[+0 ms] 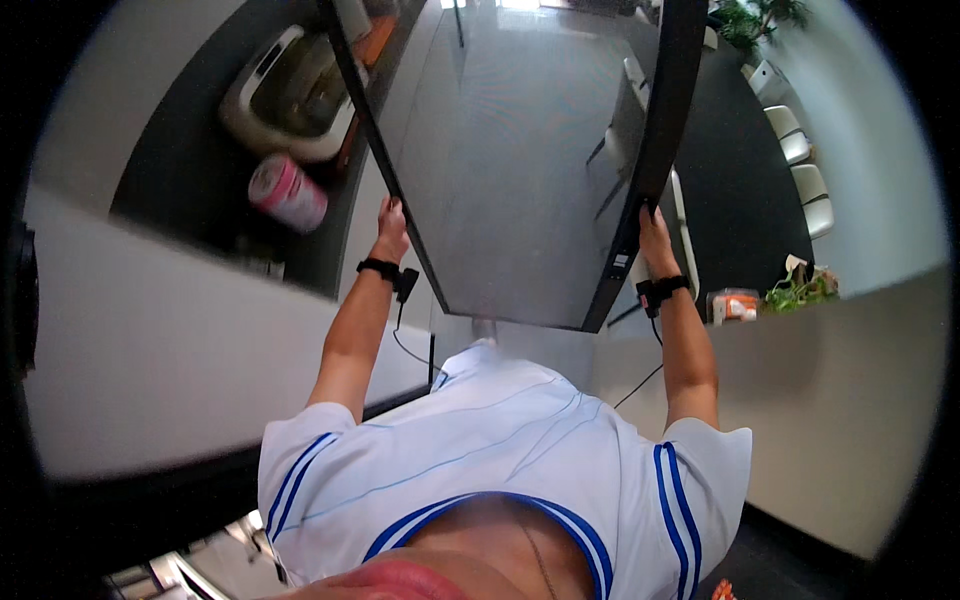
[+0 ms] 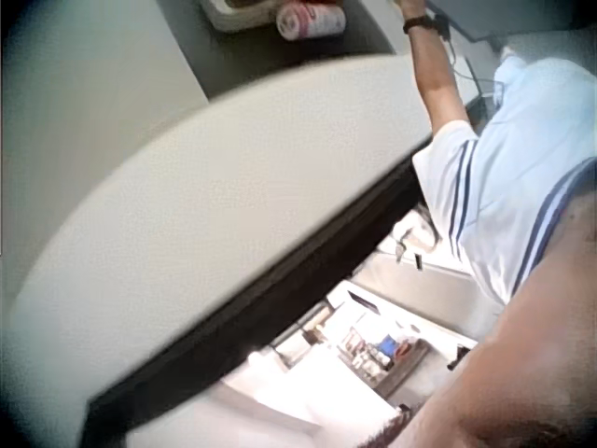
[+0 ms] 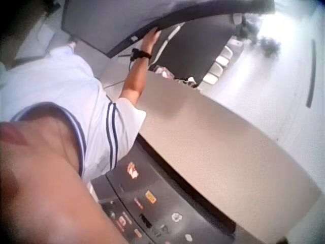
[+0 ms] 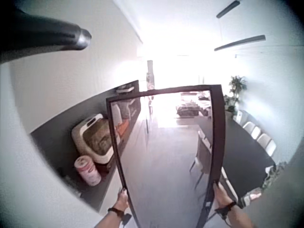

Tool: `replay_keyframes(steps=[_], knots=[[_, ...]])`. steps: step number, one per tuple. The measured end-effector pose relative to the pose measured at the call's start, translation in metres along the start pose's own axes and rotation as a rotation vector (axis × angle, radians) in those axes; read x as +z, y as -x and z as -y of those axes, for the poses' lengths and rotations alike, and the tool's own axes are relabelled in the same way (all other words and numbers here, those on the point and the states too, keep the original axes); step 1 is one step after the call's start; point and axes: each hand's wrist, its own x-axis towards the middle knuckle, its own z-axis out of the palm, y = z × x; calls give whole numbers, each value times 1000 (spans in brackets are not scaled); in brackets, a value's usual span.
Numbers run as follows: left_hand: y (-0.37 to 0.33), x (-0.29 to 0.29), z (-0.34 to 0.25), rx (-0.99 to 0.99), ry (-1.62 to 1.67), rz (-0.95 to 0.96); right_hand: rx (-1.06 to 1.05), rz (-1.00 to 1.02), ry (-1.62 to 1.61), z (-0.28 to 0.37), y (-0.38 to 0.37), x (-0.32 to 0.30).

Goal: Remove an insect screen from a window and carry it to the bathroom.

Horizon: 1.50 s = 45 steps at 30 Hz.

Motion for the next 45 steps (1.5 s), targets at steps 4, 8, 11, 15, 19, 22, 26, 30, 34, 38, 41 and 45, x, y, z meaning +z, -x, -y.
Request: replay_keyframes(steps=[4,8,11,15,19,22,26,30,34,38,41,45], knots=[[-160,34,-29,-6,-33,46,15,58,82,44,-145,30],[-292,122,-58,-59,-113,-36,-14,7,-4,28,-282,29],[-380,186,-64,-83,-163,24,22,-58,40,-2,-370,29],[-523,233,-73,-11,-121,61,-10,-103,59,5,-501,70],[-649,311,-83,79,-105,113,36,-79,34,-16,-653,70],[-732,372,-102,73,-87,-34,-27,-68,-53,-38,-775,72],[-855,407,-152,161,-118,-13,82,42,-176,-13,-937,104],[-963,484,-158,159,-129,-73,67,15,-196,-27,-1069,124],[-1118,564,-169,194,-133,-119,184,-14,-53,-27,-1226,132],[-1282,635,-179,168,-83,-60,57,-112,-124,-16,-1365,150],[-1380,726,-204,142,-139,-27,141,-113,-13,-8,-1469,120],[-1452,859,-242,71,-186,43,237,-251,-104,-1,-1582,94]])
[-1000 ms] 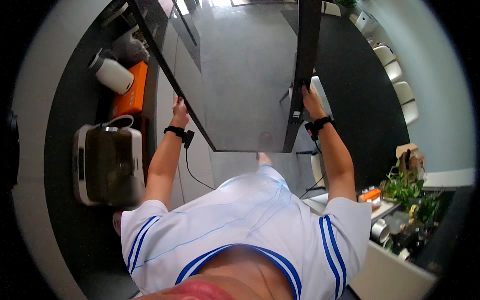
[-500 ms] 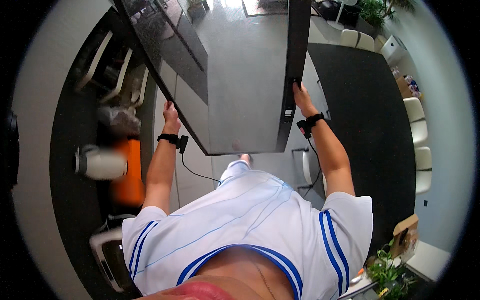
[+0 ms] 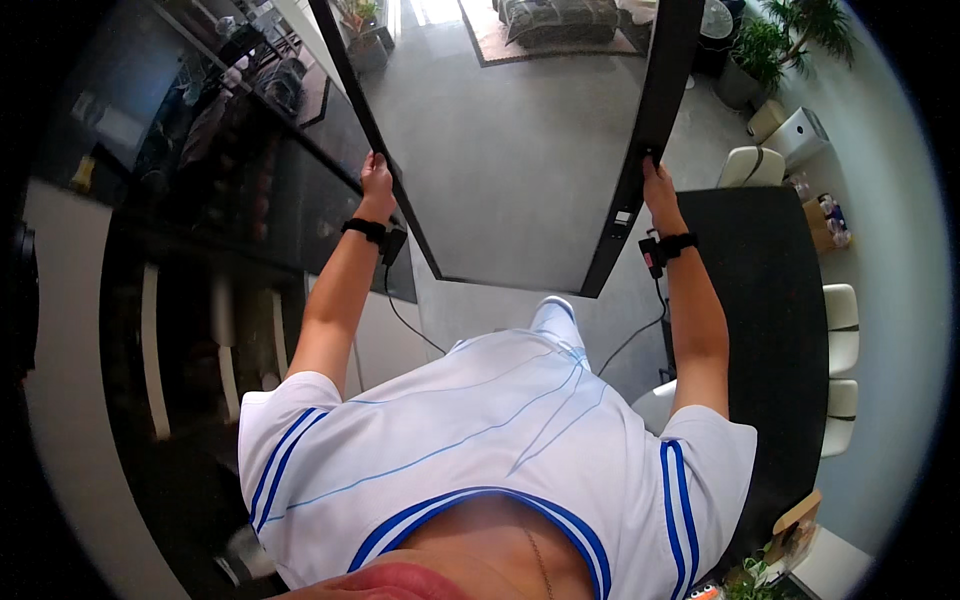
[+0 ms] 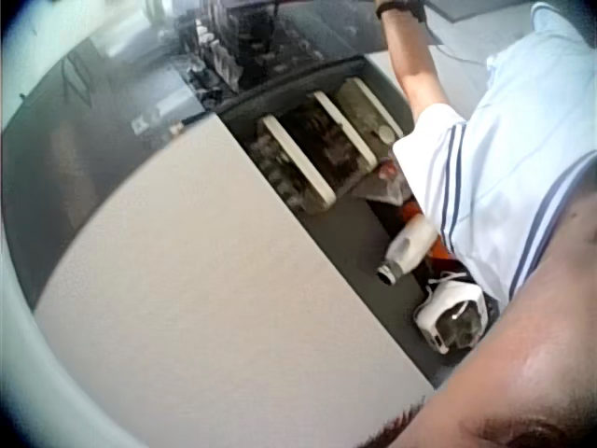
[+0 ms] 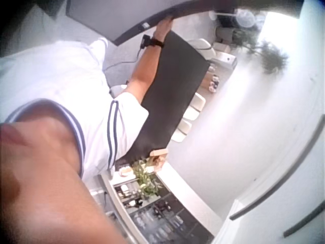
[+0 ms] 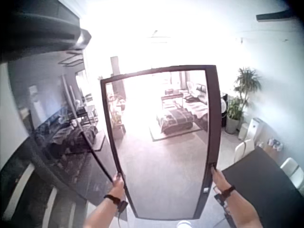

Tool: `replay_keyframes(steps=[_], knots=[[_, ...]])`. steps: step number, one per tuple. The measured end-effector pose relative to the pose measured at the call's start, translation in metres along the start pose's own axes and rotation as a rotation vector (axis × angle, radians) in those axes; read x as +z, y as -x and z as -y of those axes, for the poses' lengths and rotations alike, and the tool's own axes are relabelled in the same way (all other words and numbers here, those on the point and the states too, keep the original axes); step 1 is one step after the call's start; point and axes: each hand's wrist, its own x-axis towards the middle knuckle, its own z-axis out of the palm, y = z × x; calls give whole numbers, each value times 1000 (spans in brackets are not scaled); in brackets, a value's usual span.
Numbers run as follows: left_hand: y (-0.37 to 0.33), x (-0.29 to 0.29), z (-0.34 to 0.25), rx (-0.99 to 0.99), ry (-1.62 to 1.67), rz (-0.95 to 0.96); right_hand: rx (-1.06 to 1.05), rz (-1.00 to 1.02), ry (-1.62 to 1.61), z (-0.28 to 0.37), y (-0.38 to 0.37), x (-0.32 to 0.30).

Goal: Remove an insect screen from a window and carry it to the bathroom.

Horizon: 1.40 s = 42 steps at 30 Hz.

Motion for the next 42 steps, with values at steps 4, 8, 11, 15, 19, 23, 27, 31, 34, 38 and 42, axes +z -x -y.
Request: replay_keyframes(steps=[4,8,11,15,19,23,27,31,34,38,42], knots=[[-118,78,-7,90,-20,3,-18,-40,19,27,-115,35],[-251,138,-4,87,-9,13,43,49,-9,39,-266,70],[-341,173,-15,60,26,-72,6,21,-11,68,-367,118],[-486,146,-27,108,-37,-189,-179,161,-5,93,-529,205],[-552,196,-55,-62,-92,-261,-181,205,-44,99,-642,277],[-702,149,-73,-61,-47,-332,-171,328,-63,160,-764,404],[-788,181,-71,-143,49,-346,-234,325,-6,162,-826,469],[-909,149,-85,-22,129,-462,-258,426,-77,216,-910,578],[-975,143,-115,55,132,-488,-93,427,-89,232,-966,651],[-1071,106,-153,128,175,-631,-244,578,-16,245,-1069,772],[-1147,25,-176,201,252,-783,-426,754,38,297,-1113,933]])
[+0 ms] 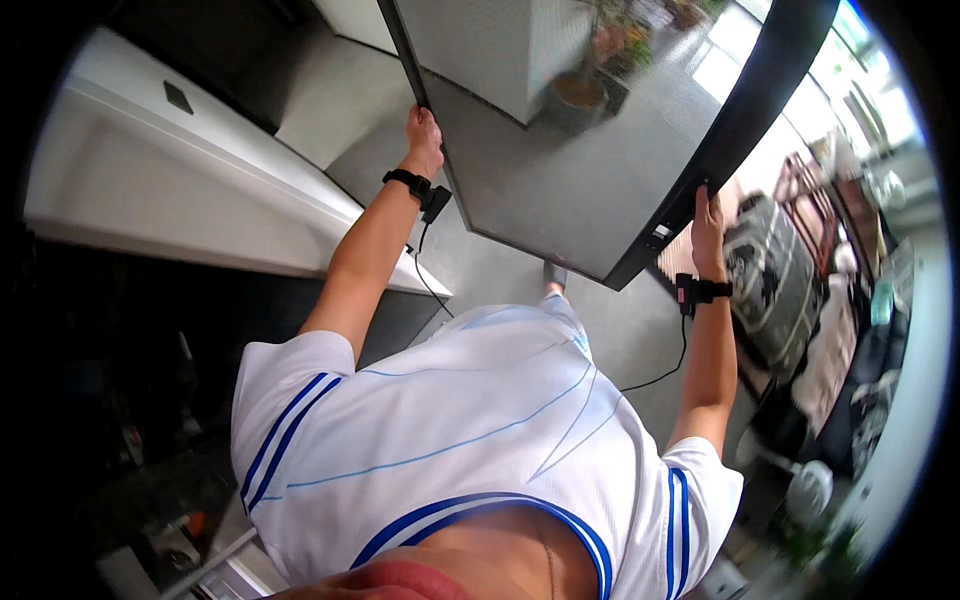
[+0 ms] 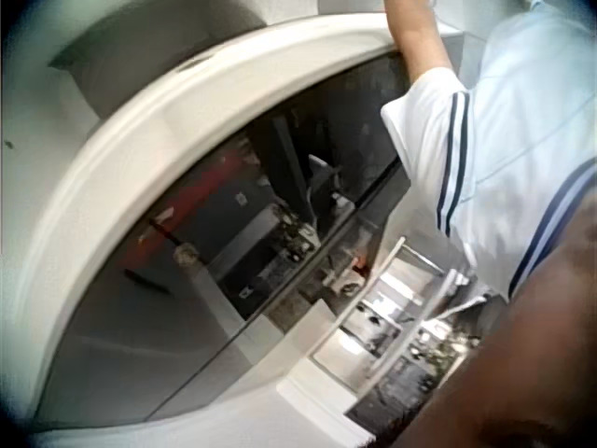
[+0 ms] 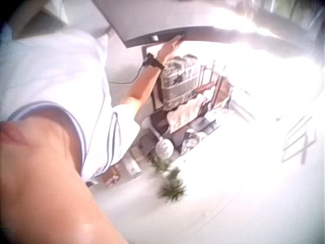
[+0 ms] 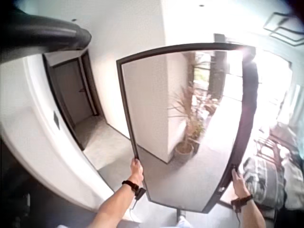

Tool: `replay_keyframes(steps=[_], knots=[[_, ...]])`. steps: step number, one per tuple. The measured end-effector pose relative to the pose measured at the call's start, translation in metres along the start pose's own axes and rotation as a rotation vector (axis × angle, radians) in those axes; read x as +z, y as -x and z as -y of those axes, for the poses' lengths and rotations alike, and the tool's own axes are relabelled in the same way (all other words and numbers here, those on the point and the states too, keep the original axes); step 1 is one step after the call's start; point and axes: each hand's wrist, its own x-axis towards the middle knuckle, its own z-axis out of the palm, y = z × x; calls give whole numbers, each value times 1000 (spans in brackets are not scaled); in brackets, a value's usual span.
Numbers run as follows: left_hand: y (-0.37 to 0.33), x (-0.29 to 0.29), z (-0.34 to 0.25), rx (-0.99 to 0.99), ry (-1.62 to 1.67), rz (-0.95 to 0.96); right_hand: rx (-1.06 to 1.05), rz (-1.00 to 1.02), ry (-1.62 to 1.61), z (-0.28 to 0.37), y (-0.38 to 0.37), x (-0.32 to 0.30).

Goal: Remove an insect screen from a window and carry it to the bathroom.

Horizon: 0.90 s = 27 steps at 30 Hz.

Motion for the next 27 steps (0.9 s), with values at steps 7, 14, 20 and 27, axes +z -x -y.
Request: replay_keyframes(steps=[7,14,20,27], knots=[[-107,-4,-88,-22,-63,-263,-12,337,-83,7,-248,110],[-166,-53,-151,-29,-10,-291,-46,600,-399,98,-304,215],[-140,-62,-189,-3,89,-327,20,638,-555,149,-293,203],[-59,-118,-67,34,17,-238,-62,591,-545,92,-172,176]])
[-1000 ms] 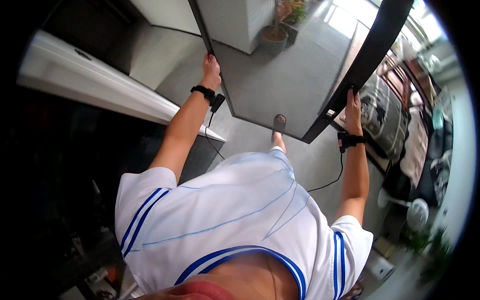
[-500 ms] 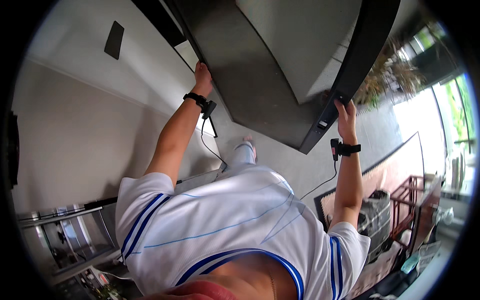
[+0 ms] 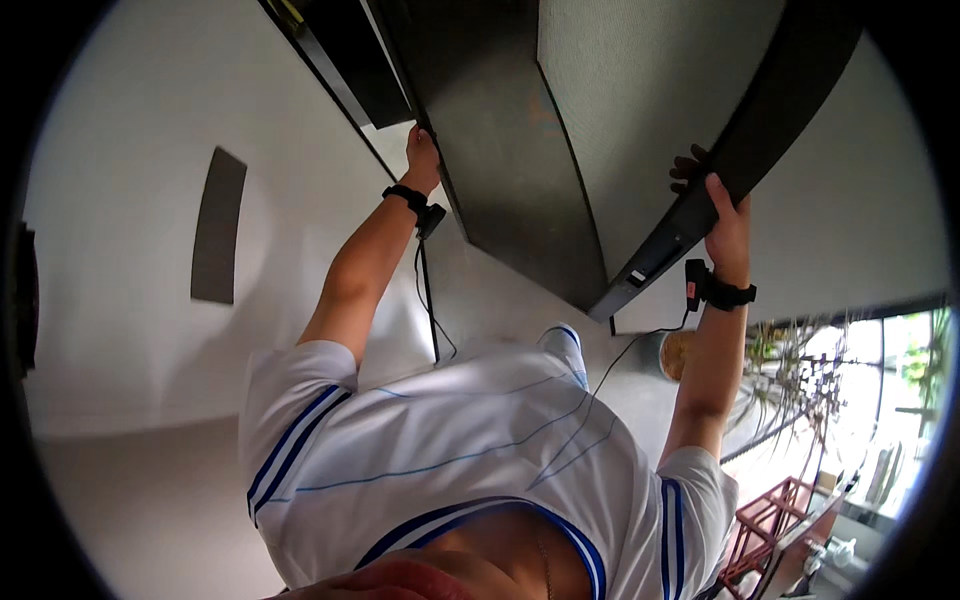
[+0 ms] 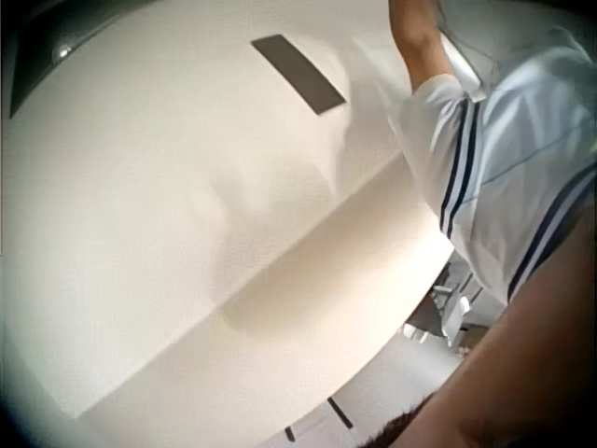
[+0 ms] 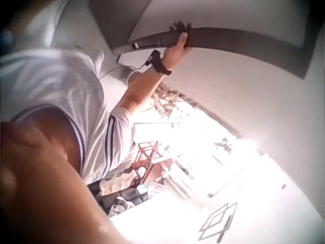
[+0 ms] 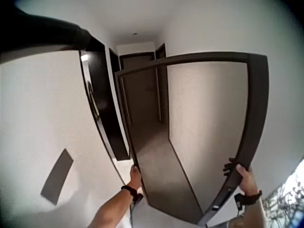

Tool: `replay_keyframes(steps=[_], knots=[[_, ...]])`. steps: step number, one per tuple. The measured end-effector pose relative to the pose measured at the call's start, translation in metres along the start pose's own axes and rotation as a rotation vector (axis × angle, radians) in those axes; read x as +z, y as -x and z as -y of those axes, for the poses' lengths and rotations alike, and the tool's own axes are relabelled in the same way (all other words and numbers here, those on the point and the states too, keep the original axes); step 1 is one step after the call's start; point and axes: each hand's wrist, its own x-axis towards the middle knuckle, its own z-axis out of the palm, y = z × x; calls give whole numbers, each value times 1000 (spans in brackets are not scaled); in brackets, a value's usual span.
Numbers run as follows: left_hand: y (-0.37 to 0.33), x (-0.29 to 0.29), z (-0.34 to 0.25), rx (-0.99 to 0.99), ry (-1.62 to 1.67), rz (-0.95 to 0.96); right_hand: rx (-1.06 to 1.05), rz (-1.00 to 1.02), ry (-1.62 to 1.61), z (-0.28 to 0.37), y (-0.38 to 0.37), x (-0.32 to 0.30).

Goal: Remove an insect screen from a window and carry it to the bathroom.

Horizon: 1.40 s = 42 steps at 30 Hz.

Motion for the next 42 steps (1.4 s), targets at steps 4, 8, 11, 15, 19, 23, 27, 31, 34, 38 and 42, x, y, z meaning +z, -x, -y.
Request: replay_keyframes(steps=[4,8,11,15,19,23,27,31,34,38,42], knots=[[3,-17,103,58,-127,-15,-63,105,-57,-30,46,-18],[-64,-198,88,55,-663,119,-89,29,-151,-110,91,105],[-74,-287,7,48,-707,288,12,-363,-24,-167,165,282],[-90,-555,-84,-34,-680,376,-39,-238,158,-244,209,580],[-96,-874,-245,-82,-685,662,-97,-304,170,-285,240,940],[-153,-1165,-388,-45,-593,725,-227,-374,196,-311,264,1286],[-205,-1371,-507,-11,-537,871,-304,-511,234,-334,299,1558],[-252,-1519,-583,-19,-557,870,-354,-586,229,-353,313,1758],[-264,-1557,-610,20,-550,912,-416,-691,250,-343,310,1834],[-269,-1574,-598,71,-529,905,-491,-696,239,-361,280,1868],[-255,-1597,-628,140,-453,878,-523,-686,196,-335,260,1912]])
